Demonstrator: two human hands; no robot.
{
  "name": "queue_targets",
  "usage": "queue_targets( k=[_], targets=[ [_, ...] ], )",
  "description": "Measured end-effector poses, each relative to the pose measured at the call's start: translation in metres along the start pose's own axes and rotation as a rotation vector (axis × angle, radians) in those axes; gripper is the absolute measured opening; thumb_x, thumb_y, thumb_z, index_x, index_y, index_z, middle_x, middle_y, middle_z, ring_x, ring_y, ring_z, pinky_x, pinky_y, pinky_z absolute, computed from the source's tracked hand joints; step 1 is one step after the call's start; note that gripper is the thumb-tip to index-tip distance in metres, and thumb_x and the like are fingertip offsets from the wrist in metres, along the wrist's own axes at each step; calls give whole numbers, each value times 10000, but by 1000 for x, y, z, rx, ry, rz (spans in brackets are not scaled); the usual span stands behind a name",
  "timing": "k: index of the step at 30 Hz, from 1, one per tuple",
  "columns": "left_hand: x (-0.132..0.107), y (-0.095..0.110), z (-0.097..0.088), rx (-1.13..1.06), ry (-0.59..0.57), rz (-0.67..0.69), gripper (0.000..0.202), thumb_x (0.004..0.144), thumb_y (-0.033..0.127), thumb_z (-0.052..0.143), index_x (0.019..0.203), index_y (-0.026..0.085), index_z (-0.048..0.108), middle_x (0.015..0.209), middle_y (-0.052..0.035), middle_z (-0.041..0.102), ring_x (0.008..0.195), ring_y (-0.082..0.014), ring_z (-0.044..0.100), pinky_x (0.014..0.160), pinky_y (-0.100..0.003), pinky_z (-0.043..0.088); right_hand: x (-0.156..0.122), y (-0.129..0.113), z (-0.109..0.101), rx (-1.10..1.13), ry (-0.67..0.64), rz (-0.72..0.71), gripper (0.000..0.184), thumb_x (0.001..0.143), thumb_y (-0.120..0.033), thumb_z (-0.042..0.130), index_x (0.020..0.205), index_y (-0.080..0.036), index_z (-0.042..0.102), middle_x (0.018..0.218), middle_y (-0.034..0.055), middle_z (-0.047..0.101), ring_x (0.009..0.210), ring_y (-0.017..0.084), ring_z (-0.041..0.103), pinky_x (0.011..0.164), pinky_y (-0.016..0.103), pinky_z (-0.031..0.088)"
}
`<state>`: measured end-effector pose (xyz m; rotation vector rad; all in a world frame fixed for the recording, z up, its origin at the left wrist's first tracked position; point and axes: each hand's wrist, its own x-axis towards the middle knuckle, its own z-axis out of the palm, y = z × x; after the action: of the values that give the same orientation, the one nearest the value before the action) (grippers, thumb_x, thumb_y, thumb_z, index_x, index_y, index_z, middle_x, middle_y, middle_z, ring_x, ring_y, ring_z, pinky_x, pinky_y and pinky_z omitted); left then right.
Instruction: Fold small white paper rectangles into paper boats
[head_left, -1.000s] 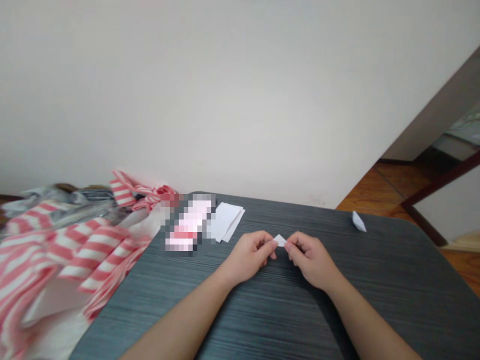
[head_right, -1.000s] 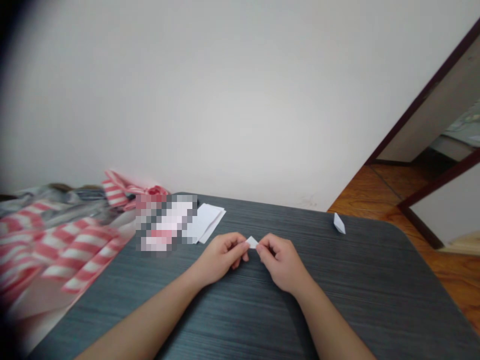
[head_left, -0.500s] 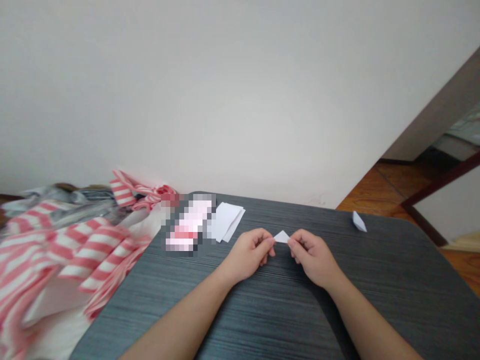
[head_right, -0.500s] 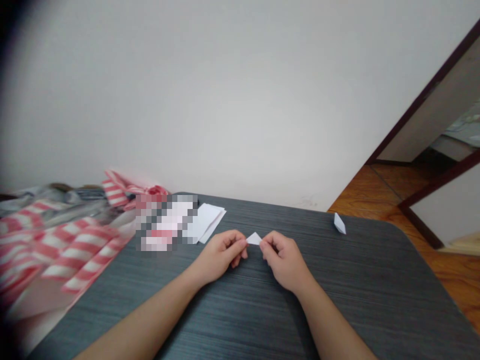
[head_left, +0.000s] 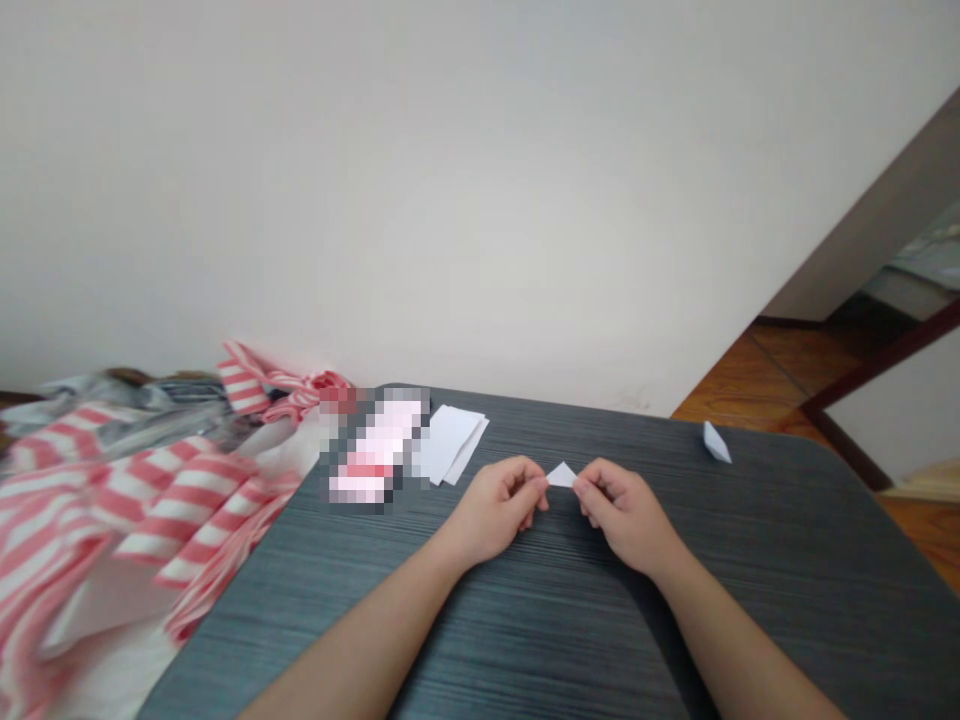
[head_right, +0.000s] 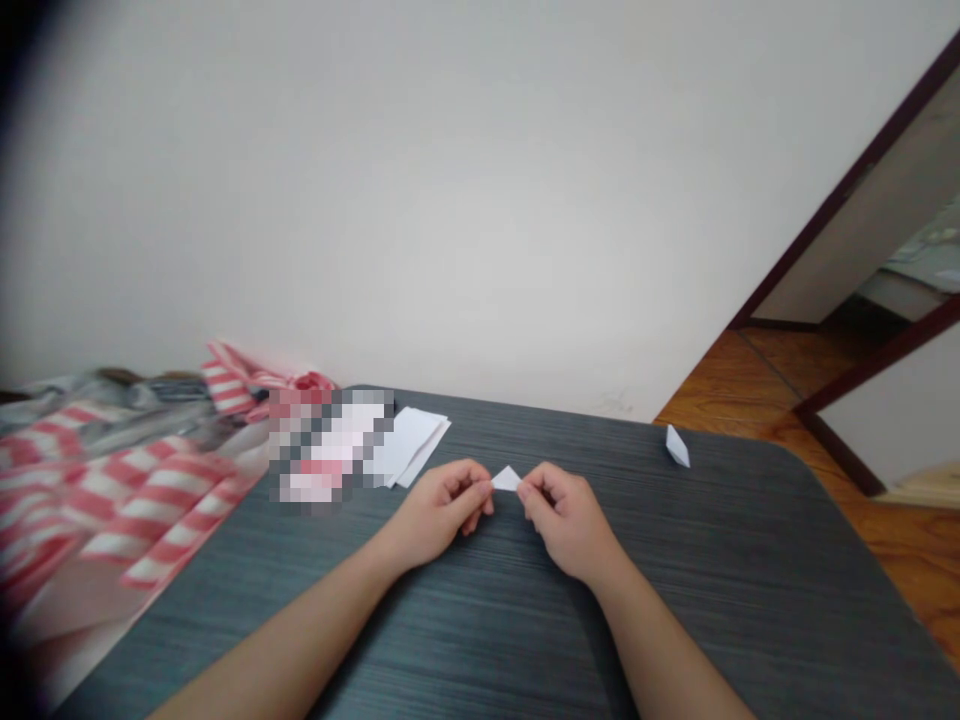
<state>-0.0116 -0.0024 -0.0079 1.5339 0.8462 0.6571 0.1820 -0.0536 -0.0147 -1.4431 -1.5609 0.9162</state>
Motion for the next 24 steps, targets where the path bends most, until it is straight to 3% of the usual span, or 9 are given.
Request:
queue_targets(
  k=[15, 24],
  targets=[
    [0, -1, 1, -29, -5, -12, 258, 890, 385, 542, 767, 158, 550, 663, 4, 604, 486, -78, 485, 482, -194, 369, 1, -1, -1, 6, -11, 20, 238, 914, -289, 524, 695, -195, 526, 556, -40, 537, 497, 115, 493, 516, 231, 385],
    [0, -2, -1, 8, -2, -16, 277, 889, 386, 538, 734, 157, 559, 588, 19, 561, 478, -82, 476, 476, -195, 351, 1, -3, -1, 40, -34, 49, 229, 912, -285, 522, 702, -196, 522, 573, -38, 547, 500, 111, 505, 513, 226, 394]
  ],
)
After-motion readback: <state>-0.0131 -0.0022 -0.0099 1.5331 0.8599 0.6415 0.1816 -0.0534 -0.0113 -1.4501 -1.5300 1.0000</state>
